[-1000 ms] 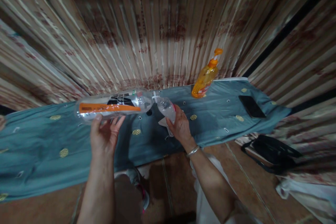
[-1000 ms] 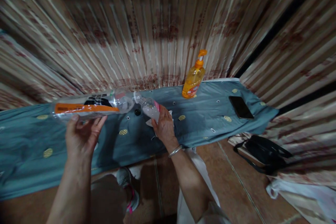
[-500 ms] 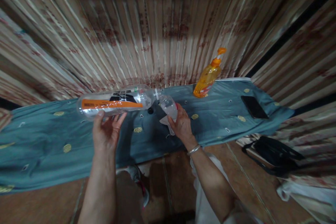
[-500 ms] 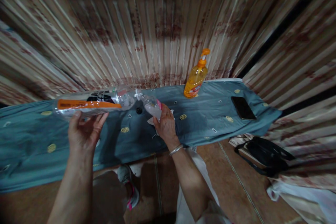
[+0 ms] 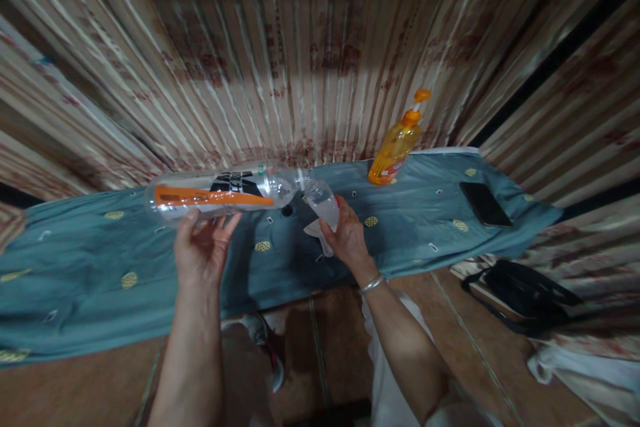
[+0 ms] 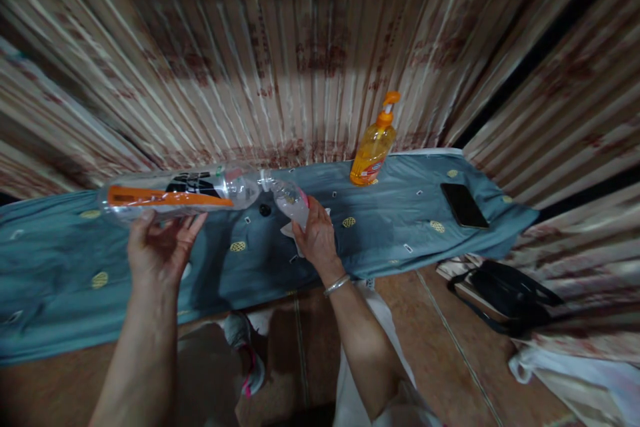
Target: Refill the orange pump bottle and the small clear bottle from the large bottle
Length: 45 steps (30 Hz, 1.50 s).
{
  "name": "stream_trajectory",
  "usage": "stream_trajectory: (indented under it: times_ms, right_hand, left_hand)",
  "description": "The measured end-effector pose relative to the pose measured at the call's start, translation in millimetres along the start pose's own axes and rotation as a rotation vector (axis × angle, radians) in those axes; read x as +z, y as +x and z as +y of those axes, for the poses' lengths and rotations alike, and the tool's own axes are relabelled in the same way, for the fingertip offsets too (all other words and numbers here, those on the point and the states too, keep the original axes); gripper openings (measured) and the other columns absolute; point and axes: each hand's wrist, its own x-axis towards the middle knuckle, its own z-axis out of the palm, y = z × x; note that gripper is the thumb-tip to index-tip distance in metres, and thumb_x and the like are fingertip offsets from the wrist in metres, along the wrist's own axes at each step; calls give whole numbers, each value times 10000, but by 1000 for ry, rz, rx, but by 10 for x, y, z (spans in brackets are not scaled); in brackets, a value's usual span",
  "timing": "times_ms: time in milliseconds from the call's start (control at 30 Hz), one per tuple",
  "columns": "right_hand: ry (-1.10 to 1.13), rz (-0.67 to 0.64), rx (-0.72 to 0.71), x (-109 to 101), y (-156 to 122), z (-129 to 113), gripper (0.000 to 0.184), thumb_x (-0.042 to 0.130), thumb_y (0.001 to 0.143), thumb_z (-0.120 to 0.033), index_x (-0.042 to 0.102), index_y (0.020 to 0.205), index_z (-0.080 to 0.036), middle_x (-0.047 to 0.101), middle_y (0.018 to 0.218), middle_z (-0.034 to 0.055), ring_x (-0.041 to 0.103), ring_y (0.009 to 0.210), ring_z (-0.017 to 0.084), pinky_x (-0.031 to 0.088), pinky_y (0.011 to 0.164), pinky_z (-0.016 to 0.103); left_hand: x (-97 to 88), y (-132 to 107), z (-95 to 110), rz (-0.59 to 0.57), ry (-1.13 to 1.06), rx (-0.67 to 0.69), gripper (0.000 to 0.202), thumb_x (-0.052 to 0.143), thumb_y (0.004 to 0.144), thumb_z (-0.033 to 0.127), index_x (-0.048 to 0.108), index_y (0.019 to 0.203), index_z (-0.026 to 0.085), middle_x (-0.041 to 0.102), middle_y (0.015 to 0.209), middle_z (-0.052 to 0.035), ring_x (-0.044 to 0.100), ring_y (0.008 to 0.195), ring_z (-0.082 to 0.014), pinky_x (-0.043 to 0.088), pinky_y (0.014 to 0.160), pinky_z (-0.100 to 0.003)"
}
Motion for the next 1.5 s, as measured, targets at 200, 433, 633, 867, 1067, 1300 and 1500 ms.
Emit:
stream_trajectory:
  times_ms: [200,433,633,867,1067,1300,1500]
  right_hand:
    - [24,-6,15,-29,-10,-2,611,599,948,-387,463,1452,-68,683,1323,260,685,1203,372,571,1049,582]
    - [37,-29,37,-32,-24,10,623,584,958,-400,445,1473,-79,659,1369,260,660,1255,368,540,1091,570]
    - [28,-2,39,-26,-25,17,615,589,953,-398,456,1460,-78,684,1320,253,688,1189,368,569,1045,566]
    - [21,1,31,-30,-23,30,627,604,950,-399,466,1451,-48,686,1315,271,693,1190,372,575,1042,571]
    - [23,0,36,-31,-25,32,639,616,952,-405,466,1457,-42,686,1316,271,693,1197,370,576,1047,575]
    - [18,24,23,-19,-31,46,617,605,963,-422,472,1455,-74,697,1305,251,704,1170,365,593,1017,569]
    - [17,8,27,-10,-30,61,633,594,969,-424,449,1471,-67,684,1326,267,691,1209,371,578,1038,573]
  left_hand:
    - [11,2,19,18,10,-9,217,747,726,228,535,678,225,765,875,-11,729,964,-246,640,943,-503]
    - [52,-19,24,-1,-2,10,131,746,732,212,631,793,227,749,801,14,733,841,-207,661,892,-463]
    - [37,-25,11,-53,35,24,159,786,739,256,636,792,261,759,825,25,746,900,-218,661,885,-414]
    - [54,-38,5,-63,23,36,180,804,719,252,665,832,263,753,809,29,746,893,-220,660,889,-429]
    - [57,-43,10,-76,2,33,192,814,713,233,650,811,248,735,742,44,744,844,-201,670,856,-403]
    - [44,-39,3,-79,44,50,223,839,711,277,656,838,256,714,748,39,748,875,-226,654,889,-437]
    - [50,-52,12,-103,49,57,242,852,690,283,629,780,260,717,761,43,736,879,-215,655,883,-418]
